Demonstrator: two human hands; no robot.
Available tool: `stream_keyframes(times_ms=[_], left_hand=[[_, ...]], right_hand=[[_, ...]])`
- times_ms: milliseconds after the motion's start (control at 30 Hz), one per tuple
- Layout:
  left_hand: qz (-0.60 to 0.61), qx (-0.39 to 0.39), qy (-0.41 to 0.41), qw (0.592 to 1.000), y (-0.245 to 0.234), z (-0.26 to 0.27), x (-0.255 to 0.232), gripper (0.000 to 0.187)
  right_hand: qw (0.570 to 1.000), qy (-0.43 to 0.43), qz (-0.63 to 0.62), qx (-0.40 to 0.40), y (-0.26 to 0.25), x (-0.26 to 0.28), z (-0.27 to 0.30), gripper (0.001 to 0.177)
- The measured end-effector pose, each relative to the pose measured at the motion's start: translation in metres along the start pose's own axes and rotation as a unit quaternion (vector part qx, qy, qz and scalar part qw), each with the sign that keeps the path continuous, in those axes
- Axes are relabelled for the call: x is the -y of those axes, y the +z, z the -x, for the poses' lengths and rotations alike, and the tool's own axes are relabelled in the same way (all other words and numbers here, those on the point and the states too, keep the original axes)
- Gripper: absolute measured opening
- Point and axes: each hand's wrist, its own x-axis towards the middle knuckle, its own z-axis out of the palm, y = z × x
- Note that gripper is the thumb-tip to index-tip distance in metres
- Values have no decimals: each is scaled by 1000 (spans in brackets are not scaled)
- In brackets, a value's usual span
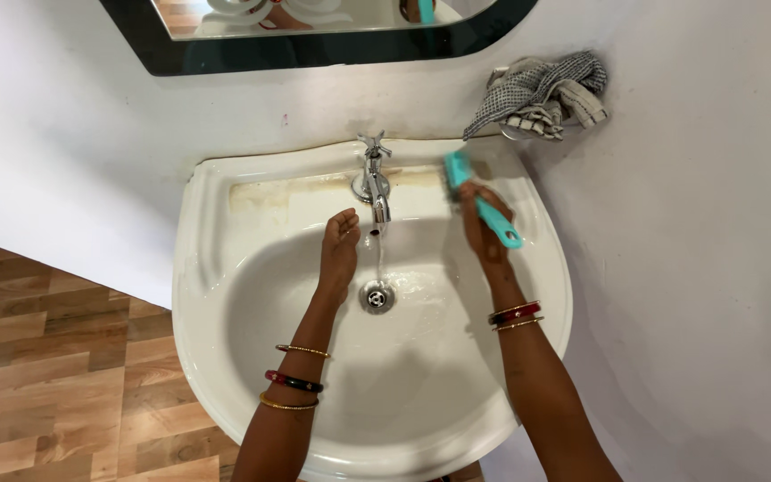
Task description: The person scrubs a white bathroom sink with a teal-handled brush, focusing on the basin, faucet, and surrounding areas. They rinse the brush and sink under running water and wipe the sink surface with their hand.
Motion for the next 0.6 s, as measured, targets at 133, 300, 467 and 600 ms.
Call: stream_keyframes(times_ms=[133, 300, 467, 600], left_hand=[[-135, -5, 81, 987, 3, 4, -4, 39], [-373, 8, 263, 890, 7, 35, -27, 39], [-410, 16, 287, 866, 10, 35, -35, 43], [-418, 16, 288, 861, 10, 35, -30, 44]], right_hand=[[992, 0, -17, 121, 17, 16, 10, 20], [996, 59, 54, -47, -25, 21, -1, 22], [1000, 16, 17, 19, 8, 36, 12, 24], [1000, 19, -1, 12, 8, 28, 13, 26]])
